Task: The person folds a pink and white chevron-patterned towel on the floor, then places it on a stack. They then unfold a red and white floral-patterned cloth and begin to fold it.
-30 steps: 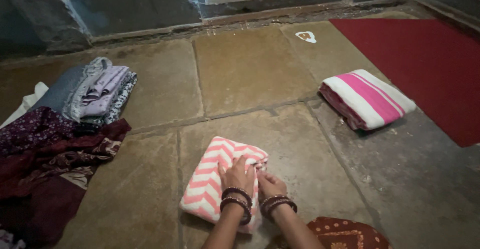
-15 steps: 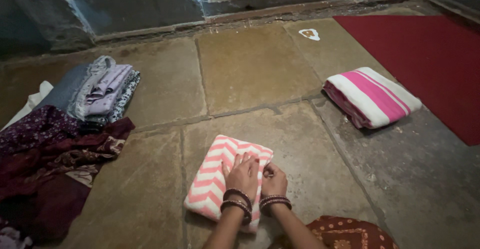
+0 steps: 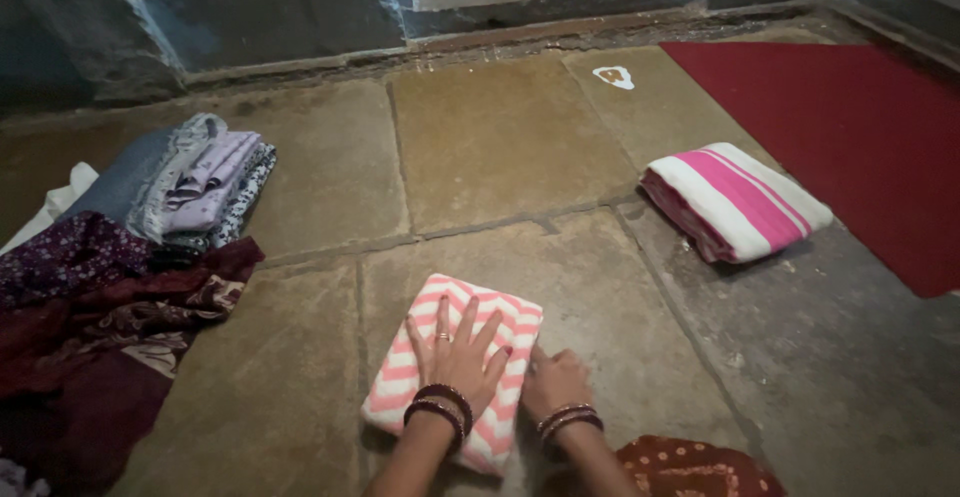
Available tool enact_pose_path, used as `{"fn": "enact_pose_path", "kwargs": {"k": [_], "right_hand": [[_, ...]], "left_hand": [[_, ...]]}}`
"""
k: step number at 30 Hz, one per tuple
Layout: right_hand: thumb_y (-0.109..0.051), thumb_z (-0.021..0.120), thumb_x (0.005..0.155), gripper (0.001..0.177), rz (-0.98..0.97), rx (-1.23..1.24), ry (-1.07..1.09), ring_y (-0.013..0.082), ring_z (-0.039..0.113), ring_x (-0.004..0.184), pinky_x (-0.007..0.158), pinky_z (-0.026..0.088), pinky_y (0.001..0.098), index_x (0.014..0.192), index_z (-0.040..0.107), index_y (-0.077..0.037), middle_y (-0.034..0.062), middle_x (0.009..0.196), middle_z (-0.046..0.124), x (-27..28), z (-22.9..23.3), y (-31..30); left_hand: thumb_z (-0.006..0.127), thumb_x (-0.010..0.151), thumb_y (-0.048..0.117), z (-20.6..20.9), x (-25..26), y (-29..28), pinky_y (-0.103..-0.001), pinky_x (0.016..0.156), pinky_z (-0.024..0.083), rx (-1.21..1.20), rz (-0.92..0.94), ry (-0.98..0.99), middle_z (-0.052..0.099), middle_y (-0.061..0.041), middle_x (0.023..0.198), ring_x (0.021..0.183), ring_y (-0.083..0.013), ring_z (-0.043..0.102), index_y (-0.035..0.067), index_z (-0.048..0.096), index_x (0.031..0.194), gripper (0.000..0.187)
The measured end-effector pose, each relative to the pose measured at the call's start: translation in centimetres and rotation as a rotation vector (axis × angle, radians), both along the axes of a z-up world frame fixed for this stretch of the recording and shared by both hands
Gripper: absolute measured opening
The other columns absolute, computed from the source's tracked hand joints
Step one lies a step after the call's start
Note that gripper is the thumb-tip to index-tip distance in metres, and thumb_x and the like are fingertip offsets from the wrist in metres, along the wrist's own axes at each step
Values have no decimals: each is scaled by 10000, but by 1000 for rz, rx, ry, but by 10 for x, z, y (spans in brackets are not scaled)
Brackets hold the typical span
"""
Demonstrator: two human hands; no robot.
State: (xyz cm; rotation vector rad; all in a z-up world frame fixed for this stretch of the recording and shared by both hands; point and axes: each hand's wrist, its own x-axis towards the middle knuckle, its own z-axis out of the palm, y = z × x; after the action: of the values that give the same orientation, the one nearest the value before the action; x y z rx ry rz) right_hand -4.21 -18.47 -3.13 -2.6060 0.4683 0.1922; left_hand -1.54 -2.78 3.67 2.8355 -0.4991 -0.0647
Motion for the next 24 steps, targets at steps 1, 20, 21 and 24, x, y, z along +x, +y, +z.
{"fn": "enact_pose_path", "kwargs": {"k": [1,20,21,24], "right_hand": [[-267,560,931,459,-45,28,56,441,578,1166,1044,475,511,1388,593,-292,228,1218,604,1,1,-4],[-149,630,956,428,-571,1208,-454,194,663,985,826,546,316,1343,635,31,113,1190,731,62,-90,-14],[-147,644,955,402,-571,1177,-449,160,675,950,808,552,290,1315,655,30,88,1139,744,65,-92,-14],[-96,660,951,363,-629,1282,-426,167,640,815,697,510,308,1287,685,41,82,1033,741,67,-93,-15]], "left_hand": [[518,926,531,2,-1,1,-756,1121,-83,-15,36,8,188,-12,1703,1526,-367,18,349,431,1539,645],[477,958,525,-6,15,-10,-756,1143,-70,28,84,25,234,-58,1645,1536,-354,82,282,409,1509,606],[475,970,523,-1,21,-13,-749,1156,-69,51,73,30,260,-73,1639,1540,-350,101,270,427,1505,594],[469,966,504,10,44,-17,-755,1152,-46,64,15,-42,331,-72,1610,1536,-328,161,243,463,1483,579]]}}
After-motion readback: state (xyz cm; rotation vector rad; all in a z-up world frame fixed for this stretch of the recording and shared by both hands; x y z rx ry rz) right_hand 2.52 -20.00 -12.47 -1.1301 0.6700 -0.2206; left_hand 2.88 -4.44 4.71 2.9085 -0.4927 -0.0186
